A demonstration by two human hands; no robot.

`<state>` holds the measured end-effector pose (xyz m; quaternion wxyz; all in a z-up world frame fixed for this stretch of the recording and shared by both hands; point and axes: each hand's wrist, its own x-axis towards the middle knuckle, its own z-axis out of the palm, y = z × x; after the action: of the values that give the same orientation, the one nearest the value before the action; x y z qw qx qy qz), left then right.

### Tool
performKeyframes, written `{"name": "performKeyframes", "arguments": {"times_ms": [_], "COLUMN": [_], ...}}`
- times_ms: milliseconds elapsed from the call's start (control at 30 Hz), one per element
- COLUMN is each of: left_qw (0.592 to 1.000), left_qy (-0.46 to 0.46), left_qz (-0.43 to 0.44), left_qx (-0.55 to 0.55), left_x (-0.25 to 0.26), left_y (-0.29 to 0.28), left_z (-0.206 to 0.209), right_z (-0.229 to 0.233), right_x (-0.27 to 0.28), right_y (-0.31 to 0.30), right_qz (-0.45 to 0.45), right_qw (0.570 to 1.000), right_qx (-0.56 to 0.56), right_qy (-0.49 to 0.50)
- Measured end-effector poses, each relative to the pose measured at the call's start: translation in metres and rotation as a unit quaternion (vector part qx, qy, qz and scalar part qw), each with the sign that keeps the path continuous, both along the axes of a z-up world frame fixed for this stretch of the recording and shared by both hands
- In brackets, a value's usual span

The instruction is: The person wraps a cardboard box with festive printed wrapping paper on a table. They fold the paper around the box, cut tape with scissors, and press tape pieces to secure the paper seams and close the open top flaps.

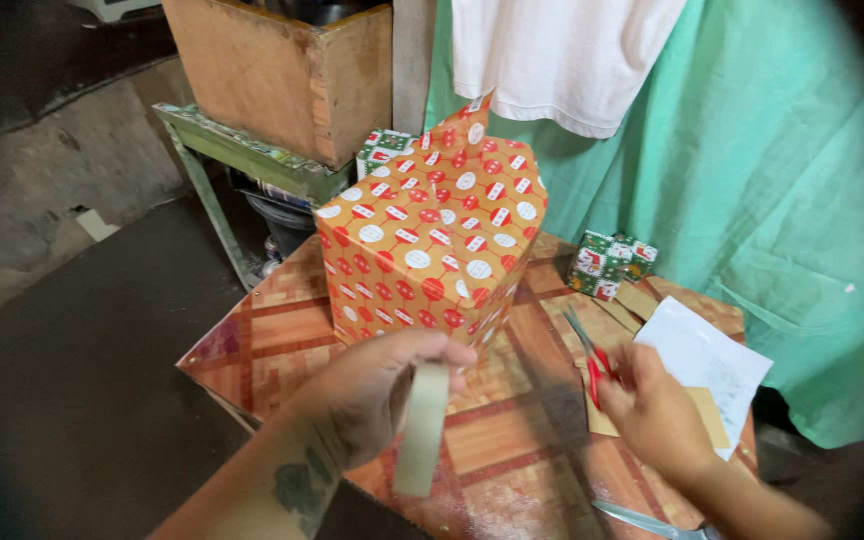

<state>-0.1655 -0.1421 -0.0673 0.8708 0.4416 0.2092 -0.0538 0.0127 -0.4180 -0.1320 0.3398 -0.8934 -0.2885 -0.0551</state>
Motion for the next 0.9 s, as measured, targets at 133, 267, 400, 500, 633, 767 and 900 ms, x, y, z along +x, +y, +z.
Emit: {"name": "performKeyframes", "arguments": {"times_ms": [133, 267, 400, 500, 633, 767, 900], "left_qw": [0.991, 0.978, 0.973, 0.976, 0.991, 0.996, 0.997], "left_qy": [-0.12, -0.191, -0.232, -0.217, -0.13, -0.07, -0.039], "left_qz": [-0.003, 0.009, -0.003, -0.008, -0.003, -0.036, -0.064], "left_qx": [0.052, 0.084, 0.019, -0.002, -0.032, -0.029, -0.032], "left_x": [-0.007, -0.001, 0.02, 0.034, 0.051, 0.065, 0.07], "left_y": [0.032, 0.062, 0.086, 0.095, 0.111, 0.122, 0.131], "left_z": [0.031, 0.06, 0.072, 0.067, 0.059, 0.054, 0.049], "right_z": [-0.08, -0.124, -0.145, -0.149, -0.138, -0.138, -0.16], "right_x": [-0.02, -0.005, 0.011, 0.013, 0.009, 0.002, -0.001], "right_y": [-0.028, -0.026, -0.018, -0.007, 0.005, 0.015, 0.016], "right_qz": [-0.087, -0.037, -0.001, -0.023, -0.081, -0.102, -0.066], "right_qw": [0.96, 0.918, 0.908, 0.891, 0.881, 0.882, 0.871], "right_qx": [-0.242, -0.37, -0.412, -0.445, -0.454, -0.44, -0.481], "right_qy": [0.115, 0.134, 0.076, 0.084, 0.101, 0.135, 0.073]}}
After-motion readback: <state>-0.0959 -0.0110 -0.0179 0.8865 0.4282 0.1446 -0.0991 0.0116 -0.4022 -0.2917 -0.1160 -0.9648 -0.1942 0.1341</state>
